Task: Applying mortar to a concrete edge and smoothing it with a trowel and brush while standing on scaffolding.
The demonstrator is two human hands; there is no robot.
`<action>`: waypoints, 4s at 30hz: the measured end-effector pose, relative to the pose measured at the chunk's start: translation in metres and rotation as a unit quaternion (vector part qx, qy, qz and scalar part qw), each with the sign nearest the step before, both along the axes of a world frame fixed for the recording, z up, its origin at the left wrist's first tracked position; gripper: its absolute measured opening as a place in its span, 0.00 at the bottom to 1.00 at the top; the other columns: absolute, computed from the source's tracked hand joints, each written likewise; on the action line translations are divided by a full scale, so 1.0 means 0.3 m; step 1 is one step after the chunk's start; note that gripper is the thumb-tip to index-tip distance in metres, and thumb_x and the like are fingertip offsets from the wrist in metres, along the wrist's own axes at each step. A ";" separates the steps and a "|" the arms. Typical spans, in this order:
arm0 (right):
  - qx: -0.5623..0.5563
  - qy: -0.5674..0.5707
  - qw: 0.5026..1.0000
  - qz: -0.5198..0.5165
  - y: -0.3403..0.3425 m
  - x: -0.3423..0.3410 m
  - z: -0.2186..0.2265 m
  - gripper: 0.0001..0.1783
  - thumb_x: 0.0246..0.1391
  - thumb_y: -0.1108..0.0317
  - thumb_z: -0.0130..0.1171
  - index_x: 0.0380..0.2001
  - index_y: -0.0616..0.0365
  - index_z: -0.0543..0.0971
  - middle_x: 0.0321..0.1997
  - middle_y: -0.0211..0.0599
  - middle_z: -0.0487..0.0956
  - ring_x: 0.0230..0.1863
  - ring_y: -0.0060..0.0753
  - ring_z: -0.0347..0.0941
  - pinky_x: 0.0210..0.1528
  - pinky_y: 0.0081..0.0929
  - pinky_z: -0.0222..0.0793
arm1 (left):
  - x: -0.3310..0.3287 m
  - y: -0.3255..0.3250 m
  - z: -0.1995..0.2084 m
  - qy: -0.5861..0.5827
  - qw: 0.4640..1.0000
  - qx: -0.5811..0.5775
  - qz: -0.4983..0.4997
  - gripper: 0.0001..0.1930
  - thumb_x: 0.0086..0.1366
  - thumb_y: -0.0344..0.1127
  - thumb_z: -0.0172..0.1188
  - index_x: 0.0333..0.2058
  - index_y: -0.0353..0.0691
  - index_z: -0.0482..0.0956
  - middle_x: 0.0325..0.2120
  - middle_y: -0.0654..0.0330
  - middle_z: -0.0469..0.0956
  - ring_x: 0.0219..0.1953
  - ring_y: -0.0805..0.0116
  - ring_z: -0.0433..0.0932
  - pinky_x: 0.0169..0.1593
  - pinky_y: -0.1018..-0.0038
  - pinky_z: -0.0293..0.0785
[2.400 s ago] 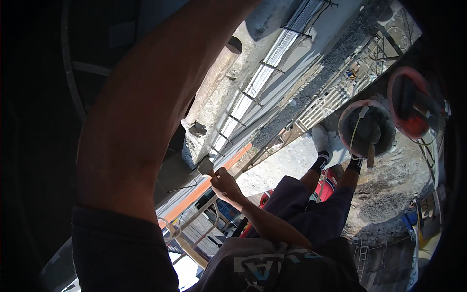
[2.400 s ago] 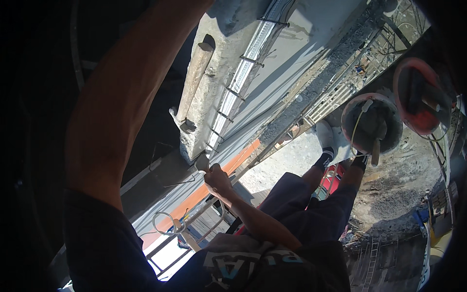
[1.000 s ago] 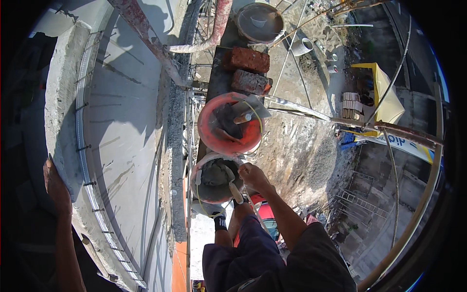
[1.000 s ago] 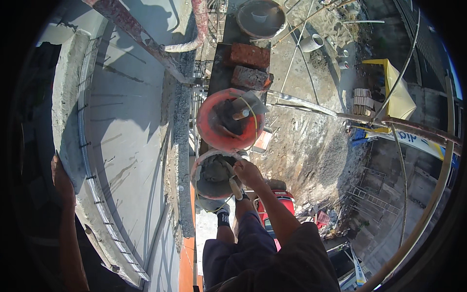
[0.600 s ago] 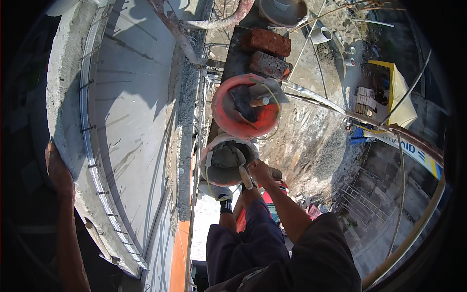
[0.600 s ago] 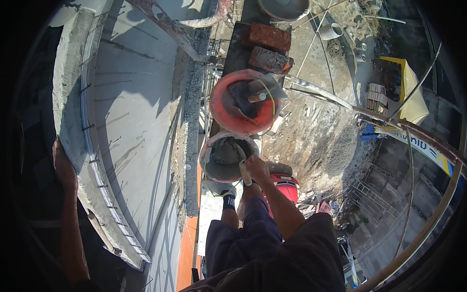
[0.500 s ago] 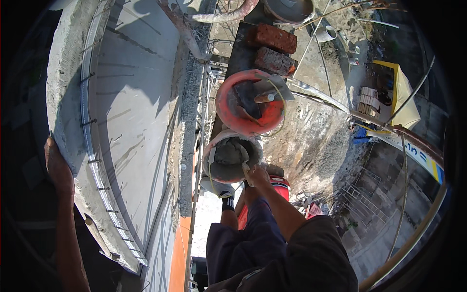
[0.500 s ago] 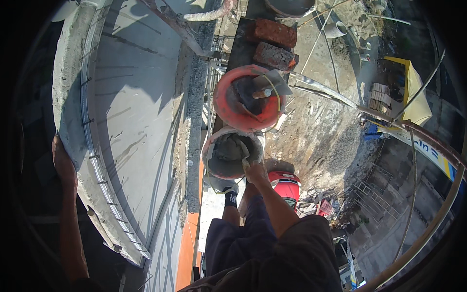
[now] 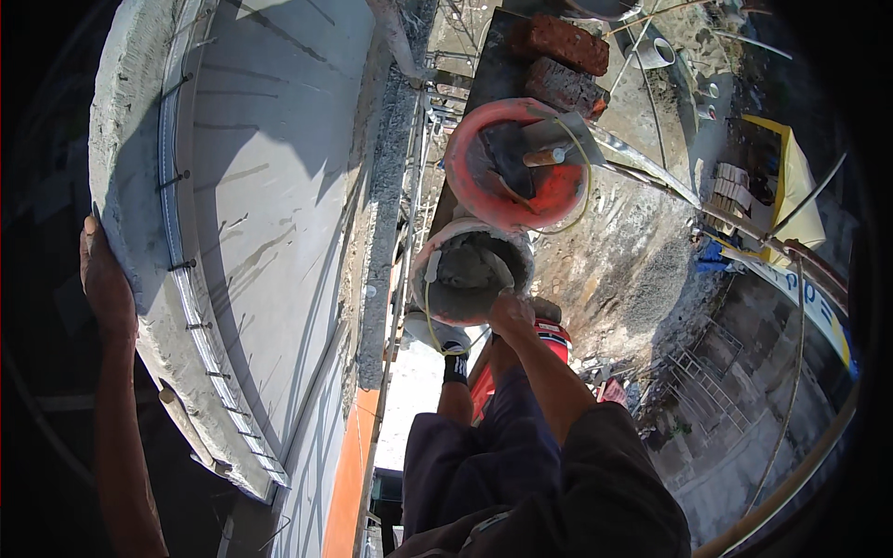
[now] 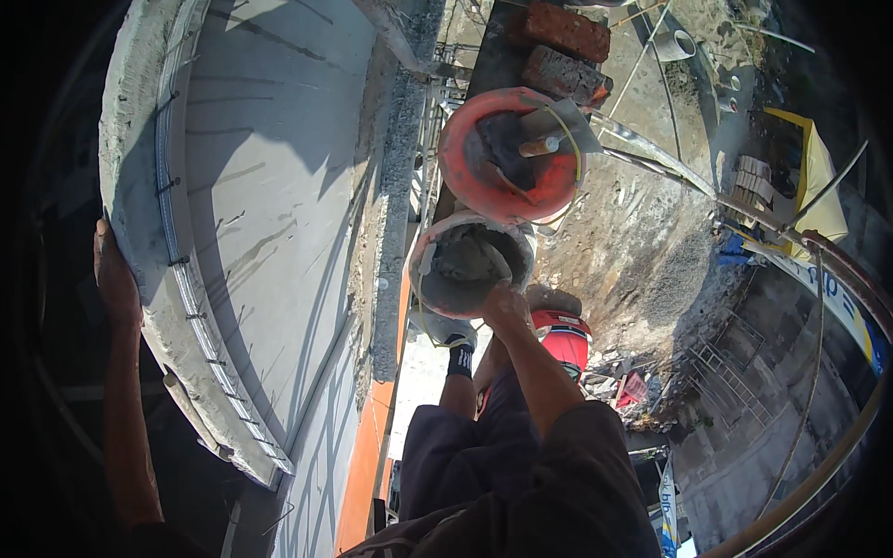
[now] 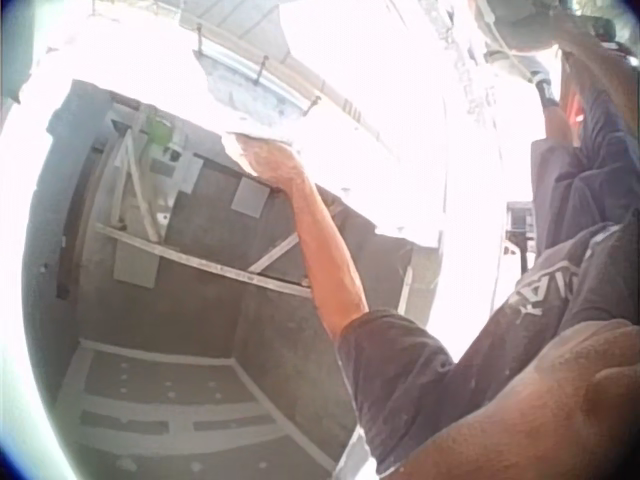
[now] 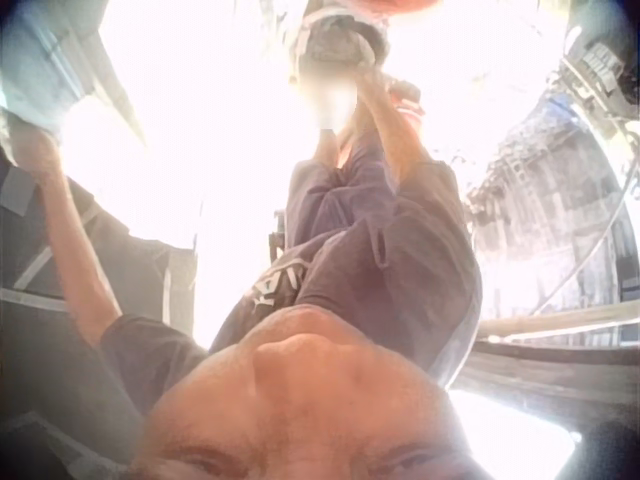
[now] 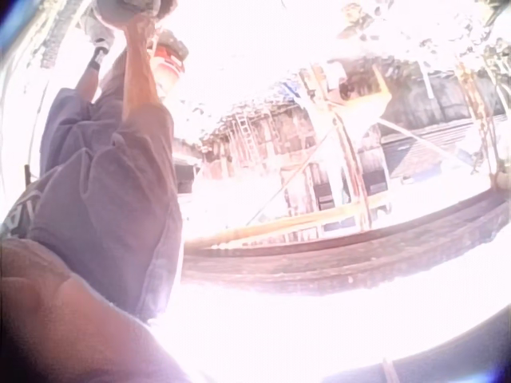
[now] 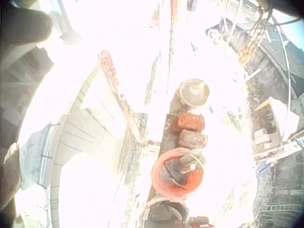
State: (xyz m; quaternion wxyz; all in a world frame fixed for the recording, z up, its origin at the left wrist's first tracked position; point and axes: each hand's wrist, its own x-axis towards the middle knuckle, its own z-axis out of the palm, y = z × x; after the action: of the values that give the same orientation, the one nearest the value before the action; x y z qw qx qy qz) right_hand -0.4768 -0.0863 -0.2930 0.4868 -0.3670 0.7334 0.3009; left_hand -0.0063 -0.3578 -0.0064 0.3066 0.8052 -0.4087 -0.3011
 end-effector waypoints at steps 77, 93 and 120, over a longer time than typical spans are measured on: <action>-0.200 -0.218 0.955 -0.038 0.121 -0.191 0.019 0.25 0.54 0.58 0.56 0.55 0.53 0.73 0.45 0.55 0.79 0.52 0.63 0.75 0.55 0.54 0.69 | -0.010 -0.002 0.001 -0.103 0.995 0.004 0.011 0.34 0.74 0.59 0.44 0.65 0.35 0.64 0.57 0.55 0.72 0.58 0.68 0.69 0.63 0.73 0.62; -0.076 -0.209 0.948 -0.229 0.077 -0.034 -0.128 0.19 0.54 0.57 0.57 0.42 0.60 0.77 0.24 0.44 0.80 0.24 0.36 0.79 0.28 0.37 0.74 | -0.050 0.019 -0.018 -0.198 0.980 0.009 -0.014 0.38 0.70 0.66 0.45 0.61 0.35 0.69 0.55 0.47 0.75 0.59 0.56 0.72 0.63 0.66 0.63; -0.330 -0.354 0.873 0.058 0.215 -0.050 -0.392 0.12 0.52 0.62 0.59 0.35 0.59 0.79 0.21 0.41 0.76 0.21 0.38 0.76 0.27 0.37 0.75 | 0.017 -0.010 -0.024 -0.120 0.993 0.006 -0.006 0.39 0.71 0.64 0.45 0.64 0.34 0.65 0.56 0.55 0.73 0.58 0.68 0.70 0.63 0.73 0.62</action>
State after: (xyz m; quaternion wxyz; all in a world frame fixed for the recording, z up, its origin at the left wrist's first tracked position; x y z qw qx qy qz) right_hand -0.4918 -0.0217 -0.4106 0.5460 -0.6300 0.5464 -0.0811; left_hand -0.0012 -0.3606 -0.0137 0.2489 0.8349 -0.4455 -0.2060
